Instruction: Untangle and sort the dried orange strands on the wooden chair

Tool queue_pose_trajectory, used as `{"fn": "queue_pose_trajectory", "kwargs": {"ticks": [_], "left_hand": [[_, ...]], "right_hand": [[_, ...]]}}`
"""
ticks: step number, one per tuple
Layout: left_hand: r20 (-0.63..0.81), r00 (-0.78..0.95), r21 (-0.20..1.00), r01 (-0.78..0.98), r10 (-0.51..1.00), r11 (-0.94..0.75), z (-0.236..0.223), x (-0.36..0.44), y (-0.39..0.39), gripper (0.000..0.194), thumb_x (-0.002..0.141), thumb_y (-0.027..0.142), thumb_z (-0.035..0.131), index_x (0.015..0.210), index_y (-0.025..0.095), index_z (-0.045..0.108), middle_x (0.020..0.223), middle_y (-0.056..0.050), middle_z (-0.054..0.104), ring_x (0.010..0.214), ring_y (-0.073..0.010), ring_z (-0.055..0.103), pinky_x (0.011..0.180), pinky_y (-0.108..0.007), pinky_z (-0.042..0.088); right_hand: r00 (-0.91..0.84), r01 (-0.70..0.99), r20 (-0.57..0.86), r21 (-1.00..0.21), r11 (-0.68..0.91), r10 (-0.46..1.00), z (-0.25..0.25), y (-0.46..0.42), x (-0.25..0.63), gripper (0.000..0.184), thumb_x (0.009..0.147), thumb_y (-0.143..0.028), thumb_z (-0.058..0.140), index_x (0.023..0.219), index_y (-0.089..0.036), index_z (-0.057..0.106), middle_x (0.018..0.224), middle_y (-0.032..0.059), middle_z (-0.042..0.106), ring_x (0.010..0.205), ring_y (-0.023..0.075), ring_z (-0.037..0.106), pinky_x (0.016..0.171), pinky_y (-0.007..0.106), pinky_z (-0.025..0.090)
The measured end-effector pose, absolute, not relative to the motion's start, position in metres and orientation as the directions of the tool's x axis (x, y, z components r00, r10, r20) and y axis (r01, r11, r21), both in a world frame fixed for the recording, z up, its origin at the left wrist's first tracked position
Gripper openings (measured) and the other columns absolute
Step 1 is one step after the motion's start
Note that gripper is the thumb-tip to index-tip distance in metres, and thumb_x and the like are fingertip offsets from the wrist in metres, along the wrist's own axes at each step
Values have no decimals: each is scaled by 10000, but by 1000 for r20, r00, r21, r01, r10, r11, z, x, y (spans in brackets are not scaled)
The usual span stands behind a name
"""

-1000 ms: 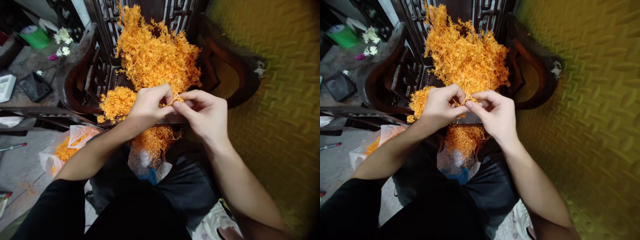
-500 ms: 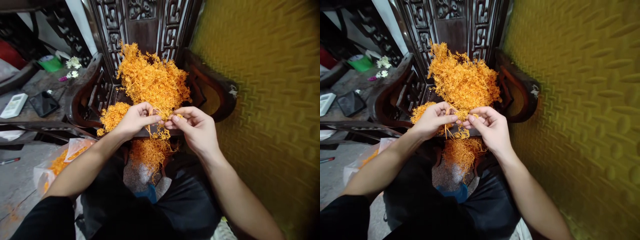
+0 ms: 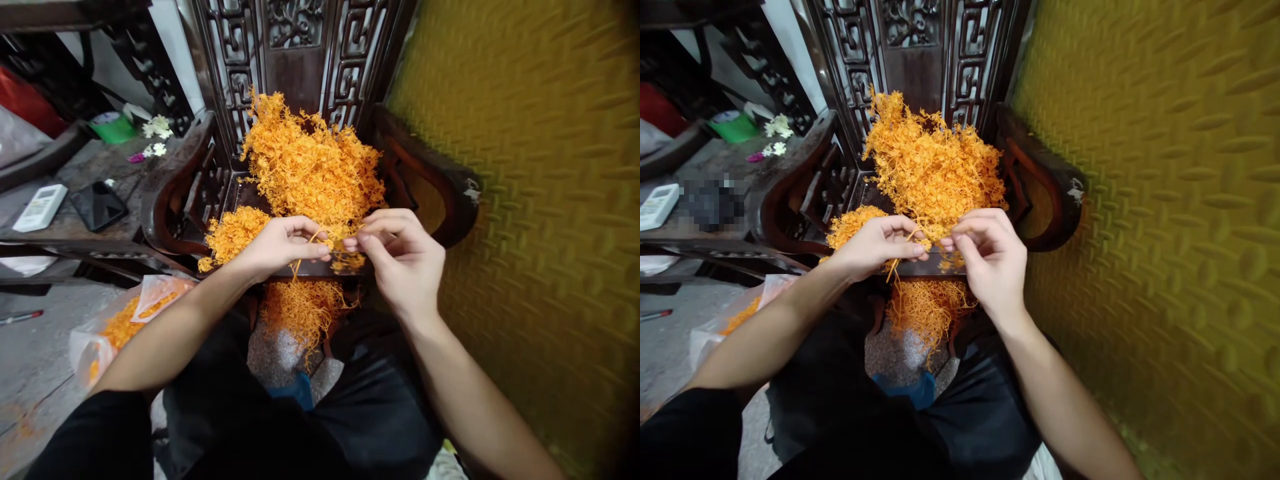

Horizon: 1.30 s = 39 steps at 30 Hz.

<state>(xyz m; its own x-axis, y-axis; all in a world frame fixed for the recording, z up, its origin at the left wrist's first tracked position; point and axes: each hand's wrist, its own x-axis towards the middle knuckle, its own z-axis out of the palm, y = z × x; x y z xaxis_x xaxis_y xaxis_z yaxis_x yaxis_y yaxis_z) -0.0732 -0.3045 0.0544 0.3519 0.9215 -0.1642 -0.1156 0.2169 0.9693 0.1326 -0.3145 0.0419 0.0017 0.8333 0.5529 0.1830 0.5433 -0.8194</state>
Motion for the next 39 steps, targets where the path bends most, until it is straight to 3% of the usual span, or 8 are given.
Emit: {"fn": "queue_pose_trajectory", "kwargs": {"ticks": [3, 7, 11, 15, 21, 29, 34, 39], "left_hand": [[-163, 375, 950, -190, 913, 248, 54, -73, -305, 326, 696, 198, 888, 922, 133, 661, 800, -46, 756, 763, -163, 758, 734, -294, 588], [-154, 331, 950, -208, 931, 232, 51, -75, -306, 351, 667, 188, 909, 900, 141, 651, 786, -19, 736, 693, -118, 712, 691, -264, 572], [-131, 374, 959, -187, 918, 214, 51, -75, -309, 343, 722, 311, 899, 912, 156, 658, 817, -29, 734, 719, -116, 706, 681, -246, 565], [-113, 266, 980, -130, 957, 152, 52, -72, -309, 367, 912, 513, 691, 789, 174, 617, 750, -36, 696, 611, -98, 639, 555, -230, 516], [-102, 166, 956, -256, 981, 143, 50, -74, -307, 292, 821, 301, 821, 881, 189, 558, 780, -5, 667, 630, -99, 636, 535, -234, 517], [-310, 433, 763, -419, 847, 493, 52, -71, -314, 194, 967, 244, 645, 1116, 132, 696, 803, -28, 665, 636, -93, 644, 565, -217, 549], [-276, 438, 776, -423, 855, 467, 57, -70, -317, 146, 860, 207, 775, 925, 118, 680, 742, 0, 649, 587, -76, 625, 562, -206, 541], [-245, 329, 805, -456, 912, 381, 66, -76, -319, 233, 730, 139, 865, 890, 109, 698, 873, -55, 740, 733, -109, 705, 651, -205, 563]], "right_hand": [[-190, 372, 645, -651, 662, 740, 48, -318, 132, 173, 922, -170, 684, 1002, -278, 794, 1072, 69, 697, 1007, 228, 704, 873, 433, 620], [-409, 362, 633, -549, 753, 657, 51, -321, 131, 391, 904, -191, 722, 1276, -311, 728, 1214, 94, 657, 1103, 246, 678, 908, 444, 606], [-392, 372, 681, -498, 784, 619, 48, -321, 129, 276, 914, -162, 714, 1155, -289, 763, 1130, 82, 698, 1011, 220, 711, 864, 405, 622], [-453, 308, 665, -508, 804, 593, 46, -323, 127, 235, 932, -141, 686, 1115, -275, 746, 1175, 72, 740, 1078, 220, 730, 930, 410, 631], [-501, 307, 611, -537, 786, 613, 42, -328, 124, 220, 951, -96, 644, 1129, -216, 692, 1361, 100, 705, 1223, 220, 705, 1011, 387, 622], [-511, 301, 769, -259, 918, 384, 43, -327, 117, 195, 912, -10, 656, 1052, -135, 710, 1141, 152, 781, 1088, 232, 747, 947, 399, 634], [-527, 430, 791, -65, 900, 310, 56, -336, 113, 132, 872, -43, 733, 945, -153, 731, 1039, 73, 815, 943, 247, 770, 775, 383, 618], [-511, 420, 825, -6, 908, 242, 62, -341, 110, 154, 849, -42, 757, 969, -138, 746, 1026, 77, 820, 935, 252, 776, 811, 391, 627]]}}
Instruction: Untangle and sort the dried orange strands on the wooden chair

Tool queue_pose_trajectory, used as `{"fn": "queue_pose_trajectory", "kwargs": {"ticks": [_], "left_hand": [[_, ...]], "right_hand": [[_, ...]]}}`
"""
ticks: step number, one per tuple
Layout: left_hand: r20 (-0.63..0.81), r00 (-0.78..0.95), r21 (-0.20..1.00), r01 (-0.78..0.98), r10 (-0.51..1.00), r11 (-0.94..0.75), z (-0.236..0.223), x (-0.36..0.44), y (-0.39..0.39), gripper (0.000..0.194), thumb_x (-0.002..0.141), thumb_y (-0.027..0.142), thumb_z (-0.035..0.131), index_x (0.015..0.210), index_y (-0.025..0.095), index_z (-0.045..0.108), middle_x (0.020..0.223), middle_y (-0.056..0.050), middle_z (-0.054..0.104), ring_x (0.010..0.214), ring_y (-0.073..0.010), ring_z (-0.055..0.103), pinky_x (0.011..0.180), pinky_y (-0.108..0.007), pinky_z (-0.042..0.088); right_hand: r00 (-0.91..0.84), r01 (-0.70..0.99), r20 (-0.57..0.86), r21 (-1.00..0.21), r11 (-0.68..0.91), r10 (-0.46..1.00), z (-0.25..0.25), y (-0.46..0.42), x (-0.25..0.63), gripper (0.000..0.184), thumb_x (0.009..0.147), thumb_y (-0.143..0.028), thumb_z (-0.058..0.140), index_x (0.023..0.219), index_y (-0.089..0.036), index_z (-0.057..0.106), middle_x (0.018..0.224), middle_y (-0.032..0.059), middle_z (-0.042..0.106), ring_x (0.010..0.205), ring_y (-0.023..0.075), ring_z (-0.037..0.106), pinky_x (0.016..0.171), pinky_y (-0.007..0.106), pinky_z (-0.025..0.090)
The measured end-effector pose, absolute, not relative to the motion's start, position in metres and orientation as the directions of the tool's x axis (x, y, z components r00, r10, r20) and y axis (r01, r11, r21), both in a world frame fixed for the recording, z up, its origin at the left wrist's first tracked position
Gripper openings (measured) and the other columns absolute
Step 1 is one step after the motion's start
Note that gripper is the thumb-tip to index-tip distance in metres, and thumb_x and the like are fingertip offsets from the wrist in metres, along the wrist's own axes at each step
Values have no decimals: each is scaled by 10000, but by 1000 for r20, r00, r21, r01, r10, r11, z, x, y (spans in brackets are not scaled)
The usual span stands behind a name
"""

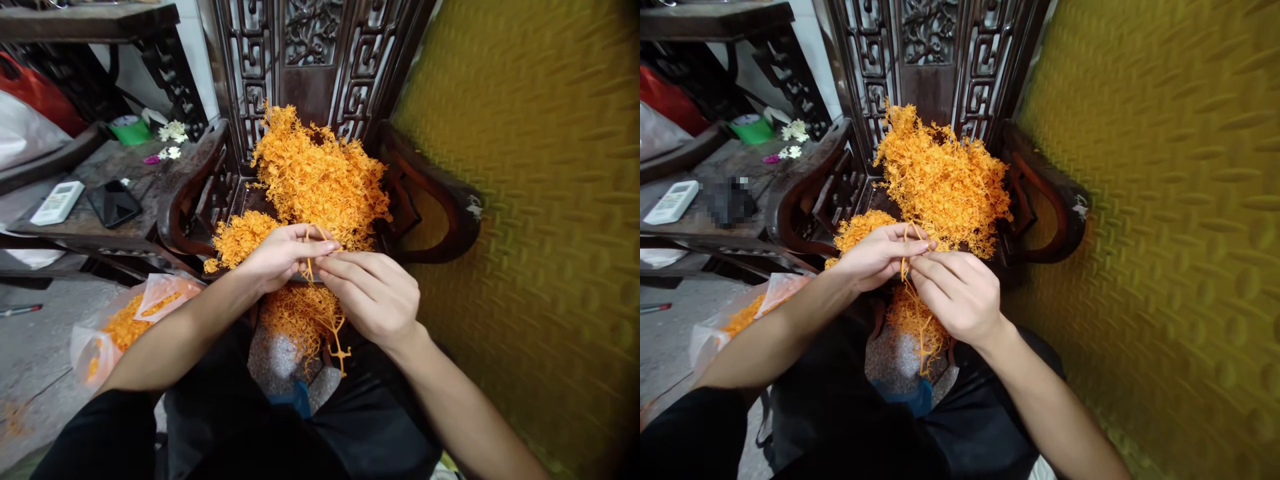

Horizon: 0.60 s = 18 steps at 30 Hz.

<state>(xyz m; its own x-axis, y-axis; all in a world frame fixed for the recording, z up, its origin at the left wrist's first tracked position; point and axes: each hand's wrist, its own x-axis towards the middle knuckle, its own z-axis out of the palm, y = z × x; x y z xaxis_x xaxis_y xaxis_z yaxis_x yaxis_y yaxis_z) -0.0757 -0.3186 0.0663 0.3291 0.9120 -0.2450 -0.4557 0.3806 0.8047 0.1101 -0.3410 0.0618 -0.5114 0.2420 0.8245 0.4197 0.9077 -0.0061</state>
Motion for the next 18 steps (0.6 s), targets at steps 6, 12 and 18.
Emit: {"fn": "queue_pose_trajectory", "kwargs": {"ticks": [6, 12, 18], "left_hand": [[-155, 186, 853, -471, 970, 227, 66, -67, -328, 246, 629, 105, 896, 774, 114, 697, 808, -56, 760, 697, -148, 731, 670, -263, 585], [38, -246, 883, -445, 969, -148, 57, -67, -302, 215, 620, 66, 856, 725, 118, 675, 759, -28, 734, 701, -142, 730, 708, -275, 590], [-1, 66, 892, -451, 998, 31, 63, -86, -293, 295, 667, 123, 842, 859, 147, 620, 803, -32, 732, 679, -136, 717, 667, -271, 570]], "right_hand": [[-553, 373, 817, 67, 925, 164, 62, -341, 113, 167, 862, -46, 739, 995, -147, 744, 1070, 107, 811, 971, 245, 780, 896, 394, 650], [-606, 213, 772, -76, 974, 193, 78, -374, 108, 125, 922, -81, 675, 982, -156, 755, 1102, 85, 807, 1047, 195, 761, 976, 353, 638], [-178, 57, 679, -715, 697, 712, 69, -343, 112, 347, 912, -59, 635, 1133, -289, 771, 1031, 5, 783, 922, 157, 754, 849, 335, 650]]}}
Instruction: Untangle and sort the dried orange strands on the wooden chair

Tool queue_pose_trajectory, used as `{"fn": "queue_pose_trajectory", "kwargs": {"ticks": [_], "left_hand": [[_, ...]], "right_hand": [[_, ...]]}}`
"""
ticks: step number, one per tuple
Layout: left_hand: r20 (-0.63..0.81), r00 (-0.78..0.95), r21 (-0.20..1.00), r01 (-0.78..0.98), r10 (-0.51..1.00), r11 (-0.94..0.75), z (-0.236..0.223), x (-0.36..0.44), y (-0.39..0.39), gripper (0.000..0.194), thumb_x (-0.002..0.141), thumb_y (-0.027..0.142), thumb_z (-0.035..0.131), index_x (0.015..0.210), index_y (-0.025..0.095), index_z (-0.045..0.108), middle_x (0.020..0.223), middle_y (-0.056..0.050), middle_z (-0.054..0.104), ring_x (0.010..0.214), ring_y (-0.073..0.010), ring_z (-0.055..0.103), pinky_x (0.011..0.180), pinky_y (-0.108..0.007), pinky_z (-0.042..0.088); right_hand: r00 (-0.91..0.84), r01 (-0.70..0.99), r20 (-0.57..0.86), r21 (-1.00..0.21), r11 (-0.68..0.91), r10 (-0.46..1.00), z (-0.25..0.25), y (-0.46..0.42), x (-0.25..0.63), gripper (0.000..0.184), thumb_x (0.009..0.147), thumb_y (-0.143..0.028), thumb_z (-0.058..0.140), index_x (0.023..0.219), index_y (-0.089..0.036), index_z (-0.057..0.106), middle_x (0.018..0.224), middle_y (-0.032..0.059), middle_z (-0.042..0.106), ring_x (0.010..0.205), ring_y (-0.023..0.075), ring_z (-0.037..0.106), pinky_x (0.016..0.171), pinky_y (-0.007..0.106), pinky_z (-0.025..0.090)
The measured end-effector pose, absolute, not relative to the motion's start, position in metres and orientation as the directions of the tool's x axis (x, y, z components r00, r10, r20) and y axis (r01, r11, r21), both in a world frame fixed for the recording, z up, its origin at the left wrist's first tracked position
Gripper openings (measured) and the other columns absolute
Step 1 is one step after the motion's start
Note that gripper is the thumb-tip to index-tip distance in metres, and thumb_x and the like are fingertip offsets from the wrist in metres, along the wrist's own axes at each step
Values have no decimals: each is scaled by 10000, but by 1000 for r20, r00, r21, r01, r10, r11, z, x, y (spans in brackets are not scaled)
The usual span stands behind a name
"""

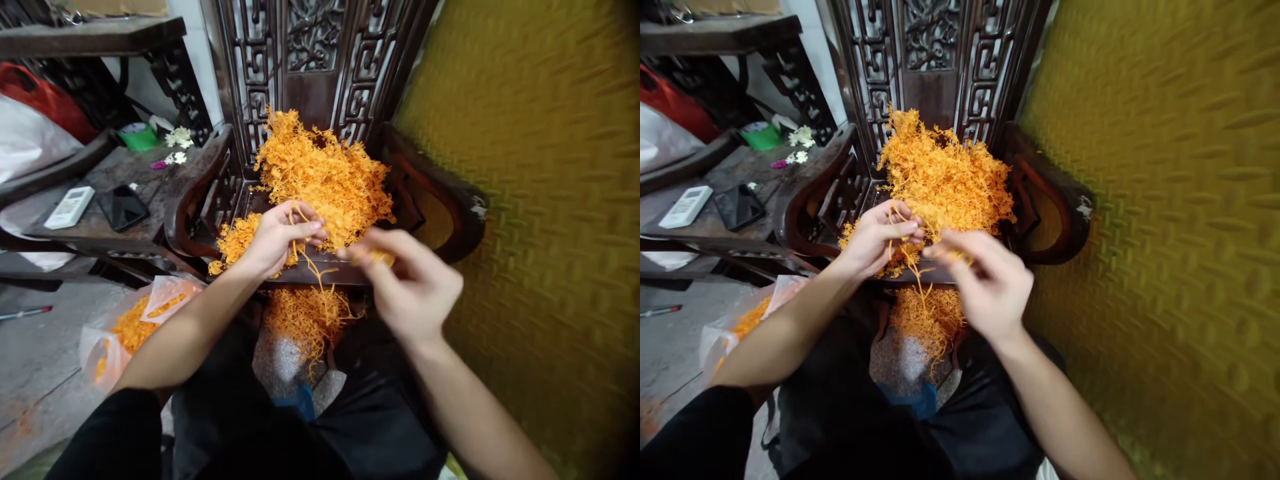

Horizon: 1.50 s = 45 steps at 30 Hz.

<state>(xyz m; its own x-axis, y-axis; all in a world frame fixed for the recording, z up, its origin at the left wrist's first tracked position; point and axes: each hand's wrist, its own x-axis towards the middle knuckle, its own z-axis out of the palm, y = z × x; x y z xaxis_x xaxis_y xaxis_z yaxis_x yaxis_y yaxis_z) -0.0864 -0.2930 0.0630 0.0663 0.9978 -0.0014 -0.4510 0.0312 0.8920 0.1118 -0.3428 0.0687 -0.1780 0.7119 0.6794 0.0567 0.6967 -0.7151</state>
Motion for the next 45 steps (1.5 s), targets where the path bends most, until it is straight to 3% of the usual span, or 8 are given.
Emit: {"fn": "queue_pose_trajectory", "kwargs": {"ticks": [6, 16, 20, 25, 29, 38, 42, 45], "left_hand": [[-65, 353, 883, -416, 933, 219, 65, -82, -311, 381, 686, 160, 850, 980, 162, 608, 808, -26, 728, 637, -104, 683, 633, -233, 514], [-19, 345, 994, -93, 939, 54, 60, -75, -316, 267, 726, 285, 873, 874, 138, 707, 745, -20, 706, 680, -120, 666, 696, -259, 534], [-72, 296, 995, -40, 952, 88, 62, -66, -321, 244, 697, 290, 880, 758, 130, 706, 659, -39, 699, 595, -128, 648, 611, -263, 520], [-154, 303, 972, -124, 940, 200, 68, -72, -323, 178, 689, 228, 857, 719, 145, 702, 535, -2, 610, 455, -88, 538, 491, -238, 413], [-90, 270, 945, -282, 959, 168, 66, -80, -315, 158, 775, 228, 787, 879, 164, 686, 655, 11, 607, 568, -98, 590, 614, -255, 509], [18, 171, 916, -397, 985, 52, 63, -78, -306, 138, 761, 174, 728, 808, 159, 599, 767, 14, 573, 628, -76, 543, 712, -264, 548], [71, 129, 900, -435, 989, -8, 63, -74, -307, 245, 748, 184, 774, 812, 182, 538, 758, 42, 554, 631, -65, 530, 788, -283, 552], [83, 113, 902, -432, 990, -27, 62, -68, -310, 406, 693, 197, 846, 761, 197, 445, 725, 64, 511, 644, -57, 509, 780, -259, 526]], "right_hand": [[-33, -429, 275, -872, 235, 961, 51, -300, 129, 287, 741, -47, 619, 809, -236, 825, 1057, 47, 662, 744, 99, 580, 596, 249, 468], [-169, 310, 377, -857, 412, 911, 48, -329, 115, 209, 899, -374, 737, 966, -176, 727, 712, -34, 461, 648, 122, 441, 618, 289, 367], [-102, 291, 389, -868, 401, 916, 46, -325, 112, 239, 957, -348, 668, 790, -178, 655, 677, -24, 517, 608, 111, 452, 590, 279, 375], [430, -44, 441, -862, 506, 788, 49, -285, 157, 303, 895, -418, 724, 761, -225, 533, 647, -44, 480, 507, 94, 386, 480, 251, 332], [118, -340, 316, -878, 338, 941, 51, -275, 175, 255, 895, -411, 693, 829, -223, 534, 811, 8, 623, 613, 117, 513, 525, 246, 400], [-240, -334, 113, -942, 28, 964, 47, -303, 143, 172, 741, -162, 587, 870, -170, 700, 628, -19, 508, 511, 97, 366, 441, 232, 232], [-339, -155, -64, -980, -123, 938, 41, -309, 134, 333, 908, -422, 556, 731, -160, 659, 513, -73, 290, 446, 79, 192, 418, 246, 145], [-323, 40, -20, -999, -7, 946, 37, -312, 122, 515, 918, -637, 599, 667, -190, 560, 544, -57, 357, 478, 84, 292, 441, 244, 241]]}}
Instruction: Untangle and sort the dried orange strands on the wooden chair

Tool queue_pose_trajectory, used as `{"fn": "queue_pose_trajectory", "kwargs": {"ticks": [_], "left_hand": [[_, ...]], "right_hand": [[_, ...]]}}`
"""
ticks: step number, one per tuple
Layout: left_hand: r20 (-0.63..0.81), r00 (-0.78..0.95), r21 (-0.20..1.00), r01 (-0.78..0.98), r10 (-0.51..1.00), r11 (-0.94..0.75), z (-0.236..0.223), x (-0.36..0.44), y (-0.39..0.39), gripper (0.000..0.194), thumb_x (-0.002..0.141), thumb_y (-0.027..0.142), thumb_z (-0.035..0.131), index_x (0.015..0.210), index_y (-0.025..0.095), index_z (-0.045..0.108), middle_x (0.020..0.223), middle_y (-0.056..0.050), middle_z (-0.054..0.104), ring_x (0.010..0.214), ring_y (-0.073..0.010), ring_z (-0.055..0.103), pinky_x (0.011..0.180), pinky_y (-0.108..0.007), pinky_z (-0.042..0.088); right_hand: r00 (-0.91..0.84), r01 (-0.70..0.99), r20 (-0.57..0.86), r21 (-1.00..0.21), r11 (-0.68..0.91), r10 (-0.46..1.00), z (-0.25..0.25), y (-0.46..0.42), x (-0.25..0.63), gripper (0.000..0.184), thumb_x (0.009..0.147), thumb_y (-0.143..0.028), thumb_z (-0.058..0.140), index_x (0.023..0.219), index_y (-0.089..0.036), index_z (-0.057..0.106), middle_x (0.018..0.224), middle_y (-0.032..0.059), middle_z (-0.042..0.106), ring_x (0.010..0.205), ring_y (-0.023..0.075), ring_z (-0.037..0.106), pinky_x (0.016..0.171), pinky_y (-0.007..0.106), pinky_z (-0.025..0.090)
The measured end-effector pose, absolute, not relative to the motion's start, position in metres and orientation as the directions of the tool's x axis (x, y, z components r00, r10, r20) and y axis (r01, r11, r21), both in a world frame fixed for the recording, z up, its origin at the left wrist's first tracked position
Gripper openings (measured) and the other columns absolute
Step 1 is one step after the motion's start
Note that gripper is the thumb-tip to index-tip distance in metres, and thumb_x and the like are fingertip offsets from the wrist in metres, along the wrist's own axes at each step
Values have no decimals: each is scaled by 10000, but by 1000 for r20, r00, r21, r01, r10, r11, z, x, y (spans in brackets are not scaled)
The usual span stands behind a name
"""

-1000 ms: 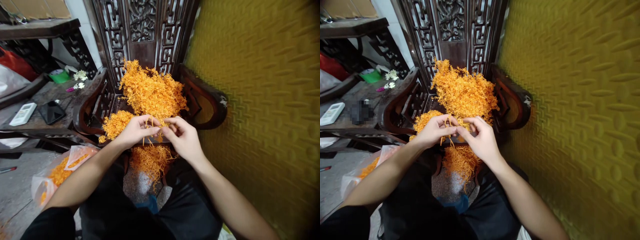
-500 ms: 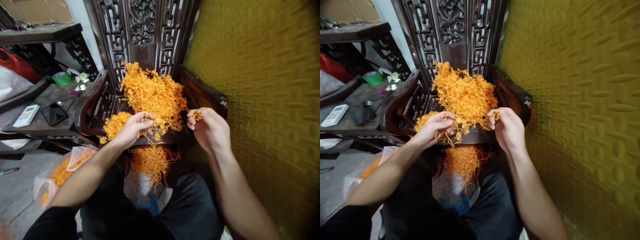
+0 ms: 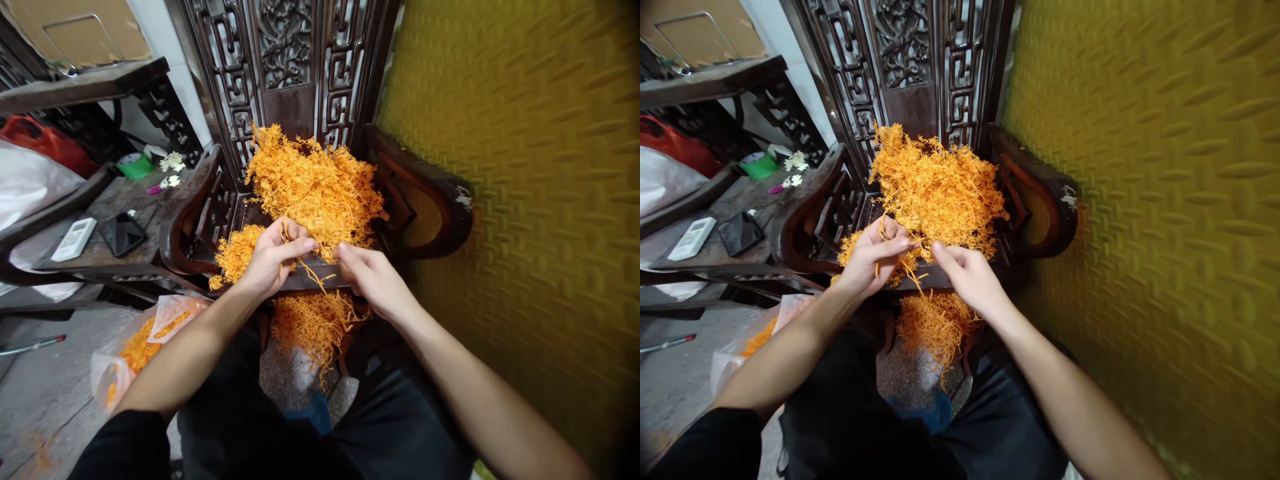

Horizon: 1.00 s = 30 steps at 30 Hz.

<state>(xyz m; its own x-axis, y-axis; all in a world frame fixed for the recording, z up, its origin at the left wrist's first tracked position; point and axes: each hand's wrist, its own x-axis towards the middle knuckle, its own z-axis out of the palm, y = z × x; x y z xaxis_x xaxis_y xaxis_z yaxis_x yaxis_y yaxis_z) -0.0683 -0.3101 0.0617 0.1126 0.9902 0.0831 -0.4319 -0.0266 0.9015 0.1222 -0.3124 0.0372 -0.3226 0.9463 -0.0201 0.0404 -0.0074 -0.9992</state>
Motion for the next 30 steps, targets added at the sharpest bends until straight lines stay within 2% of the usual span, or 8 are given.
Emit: {"fn": "queue_pose_trajectory", "kwargs": {"ticks": [2, 5, 9, 12, 15, 20, 25, 30], "left_hand": [[71, 112, 921, -389, 991, -22, 60, -64, -312, 499, 670, 233, 883, 726, 202, 388, 701, 66, 497, 644, -59, 502, 707, -235, 491], [55, 122, 964, -266, 991, -21, 55, -62, -313, 550, 681, 305, 904, 720, 208, 364, 697, 57, 526, 643, -69, 512, 647, -232, 449], [43, 152, 990, -139, 987, -22, 50, -63, -313, 556, 686, 337, 909, 742, 209, 371, 748, 44, 565, 680, -81, 521, 634, -230, 422], [62, 127, 996, -64, 990, -54, 50, -63, -314, 586, 677, 336, 916, 708, 207, 345, 662, 77, 444, 609, -65, 416, 570, -219, 346], [81, 59, 996, -44, 995, -78, 53, -60, -315, 615, 642, 316, 929, 669, 207, 324, 622, 91, 364, 563, -57, 345, 539, -222, 315], [119, -78, 990, -60, 990, -124, 61, -50, -315, 638, 602, 300, 940, 627, 211, 308, 571, 91, 347, 535, -66, 336, 523, -237, 338], [178, -125, 976, -101, 976, -191, 63, -41, -313, 622, 630, 282, 915, 628, 214, 296, 586, 71, 376, 641, -110, 496, 611, -260, 418], [246, -182, 952, -140, 952, -273, 63, -56, -292, 549, 669, 167, 840, 647, 214, 293, 617, 58, 458, 732, -134, 616, 655, -258, 444]], "right_hand": [[-333, 98, 66, -990, 104, 941, 37, -314, 116, 521, 887, -659, 648, 674, -193, 554, 595, -27, 467, 543, 104, 403, 498, 249, 328], [-305, 185, 180, -952, 244, 935, 39, -317, 114, 474, 910, -630, 638, 734, -191, 607, 626, -4, 539, 591, 135, 465, 524, 262, 345], [-368, 399, 231, -836, 377, 901, 41, -316, 119, 446, 972, -534, 585, 695, -184, 576, 574, -20, 479, 531, 115, 404, 519, 273, 287], [-447, 500, 234, -735, 458, 864, 41, -315, 121, 452, 1005, -466, 528, 649, -189, 513, 543, -27, 444, 494, 103, 375, 529, 286, 255], [-510, 530, 220, -680, 506, 831, 41, -317, 119, 461, 1025, -411, 477, 615, -200, 459, 533, -18, 445, 485, 108, 379, 545, 304, 241], [-520, 482, 206, -730, 484, 829, 49, -321, 113, 494, 1051, -423, 387, 603, -217, 383, 511, -29, 364, 461, 108, 343, 536, 309, 234], [-498, 411, 144, -829, 379, 855, 56, -319, 115, 473, 1029, -482, 399, 638, -216, 392, 577, -23, 396, 522, 112, 362, 538, 287, 274], [-556, 332, 57, -899, 284, 829, 59, -325, 121, 509, 1015, -553, 447, 639, -218, 381, 578, -42, 352, 516, 100, 311, 500, 266, 259]]}}
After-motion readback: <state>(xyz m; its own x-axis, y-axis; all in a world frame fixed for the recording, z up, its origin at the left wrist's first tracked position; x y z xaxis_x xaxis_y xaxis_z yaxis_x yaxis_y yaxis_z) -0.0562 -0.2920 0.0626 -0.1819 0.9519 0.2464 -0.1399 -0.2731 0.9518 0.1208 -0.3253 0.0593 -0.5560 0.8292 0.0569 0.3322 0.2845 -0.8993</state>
